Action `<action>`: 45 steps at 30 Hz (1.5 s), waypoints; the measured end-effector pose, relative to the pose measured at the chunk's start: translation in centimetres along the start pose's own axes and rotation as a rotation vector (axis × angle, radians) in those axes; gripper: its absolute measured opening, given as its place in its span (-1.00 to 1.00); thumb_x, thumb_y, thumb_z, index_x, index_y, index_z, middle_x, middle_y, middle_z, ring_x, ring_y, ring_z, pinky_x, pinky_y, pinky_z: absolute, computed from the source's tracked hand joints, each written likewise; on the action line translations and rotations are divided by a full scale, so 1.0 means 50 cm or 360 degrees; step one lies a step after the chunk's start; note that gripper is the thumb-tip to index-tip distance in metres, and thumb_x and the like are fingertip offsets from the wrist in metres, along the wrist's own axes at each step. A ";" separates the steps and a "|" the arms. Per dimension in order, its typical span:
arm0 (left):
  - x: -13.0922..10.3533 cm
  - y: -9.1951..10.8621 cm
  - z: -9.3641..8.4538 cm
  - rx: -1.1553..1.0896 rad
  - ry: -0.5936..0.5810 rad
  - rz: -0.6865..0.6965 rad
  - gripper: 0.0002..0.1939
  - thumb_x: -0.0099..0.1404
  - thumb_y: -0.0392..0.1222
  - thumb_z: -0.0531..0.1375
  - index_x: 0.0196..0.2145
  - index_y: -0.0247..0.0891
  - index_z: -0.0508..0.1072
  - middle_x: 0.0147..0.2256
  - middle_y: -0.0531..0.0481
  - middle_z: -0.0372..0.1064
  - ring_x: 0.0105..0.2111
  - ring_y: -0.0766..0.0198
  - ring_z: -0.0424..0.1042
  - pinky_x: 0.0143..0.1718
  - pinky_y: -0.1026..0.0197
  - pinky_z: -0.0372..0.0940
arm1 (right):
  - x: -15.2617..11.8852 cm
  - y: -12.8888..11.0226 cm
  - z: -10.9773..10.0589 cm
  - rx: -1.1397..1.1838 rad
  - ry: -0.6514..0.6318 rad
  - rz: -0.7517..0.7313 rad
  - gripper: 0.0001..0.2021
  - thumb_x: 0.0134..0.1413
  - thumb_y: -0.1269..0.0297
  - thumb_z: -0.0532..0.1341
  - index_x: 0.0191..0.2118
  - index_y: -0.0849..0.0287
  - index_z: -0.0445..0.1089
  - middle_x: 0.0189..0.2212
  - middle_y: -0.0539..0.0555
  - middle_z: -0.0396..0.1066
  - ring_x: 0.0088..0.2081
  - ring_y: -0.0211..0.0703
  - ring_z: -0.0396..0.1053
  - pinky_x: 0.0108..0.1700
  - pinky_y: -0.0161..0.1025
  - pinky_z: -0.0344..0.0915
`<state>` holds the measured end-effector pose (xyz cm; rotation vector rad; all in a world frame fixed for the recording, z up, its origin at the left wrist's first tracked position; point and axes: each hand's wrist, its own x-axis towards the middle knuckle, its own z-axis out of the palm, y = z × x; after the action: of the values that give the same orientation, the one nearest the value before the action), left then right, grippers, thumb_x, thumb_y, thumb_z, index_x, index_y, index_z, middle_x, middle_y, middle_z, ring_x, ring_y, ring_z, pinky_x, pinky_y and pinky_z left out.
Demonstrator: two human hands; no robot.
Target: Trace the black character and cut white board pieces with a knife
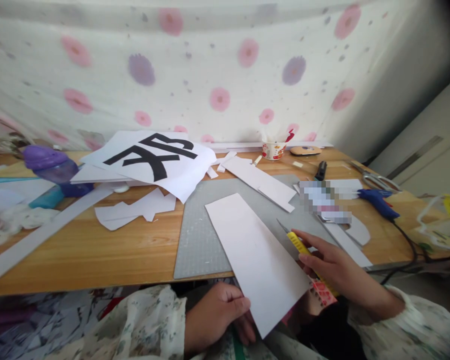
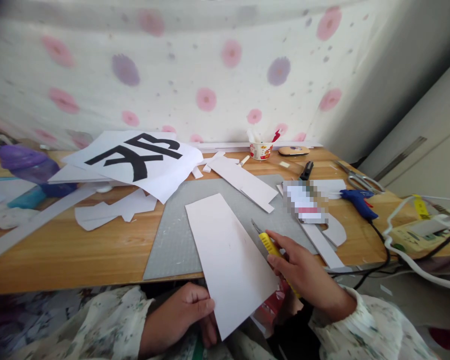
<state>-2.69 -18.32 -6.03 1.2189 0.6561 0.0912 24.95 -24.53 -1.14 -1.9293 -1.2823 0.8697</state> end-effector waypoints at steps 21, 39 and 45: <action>0.123 0.271 -0.250 0.2339 0.0635 0.0492 -0.58 0.39 0.00 0.26 0.11 -0.24 0.42 0.17 -0.18 0.34 0.15 -0.05 0.35 0.16 -0.25 0.27 | -0.001 -0.050 -0.005 0.1081 0.0039 0.0399 -0.53 0.09 -0.06 0.28 0.08 0.02 0.38 -0.20 0.11 0.54 -0.42 -0.02 0.55 -0.49 -0.13 0.49; 0.114 0.222 -0.212 0.2474 0.0668 0.0618 -0.62 0.33 0.03 0.32 -0.04 -0.28 0.47 0.00 -0.22 0.39 -0.01 -0.08 0.35 0.00 -0.06 0.32 | 0.167 -0.142 -0.021 0.1303 0.0404 -0.0369 -0.63 -0.24 0.14 0.50 -0.27 -0.05 0.39 -0.54 -0.13 0.27 -0.53 -0.24 0.28 -0.51 -0.27 0.29; 0.113 0.218 -0.213 0.2507 0.0546 0.0761 -0.57 0.31 -0.04 0.35 0.02 -0.38 0.46 0.17 -0.30 0.33 0.11 -0.17 0.30 0.13 -0.15 0.28 | 0.246 -0.205 0.038 0.1595 0.0137 -0.0468 -0.45 -0.30 -0.04 0.54 -0.55 0.10 0.16 -0.62 -0.19 0.06 -0.57 -0.37 0.18 -0.48 -0.35 0.39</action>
<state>-0.53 -3.12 -0.67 2.9227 0.6904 0.1967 21.91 -9.54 4.00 -0.9479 -0.7900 0.9915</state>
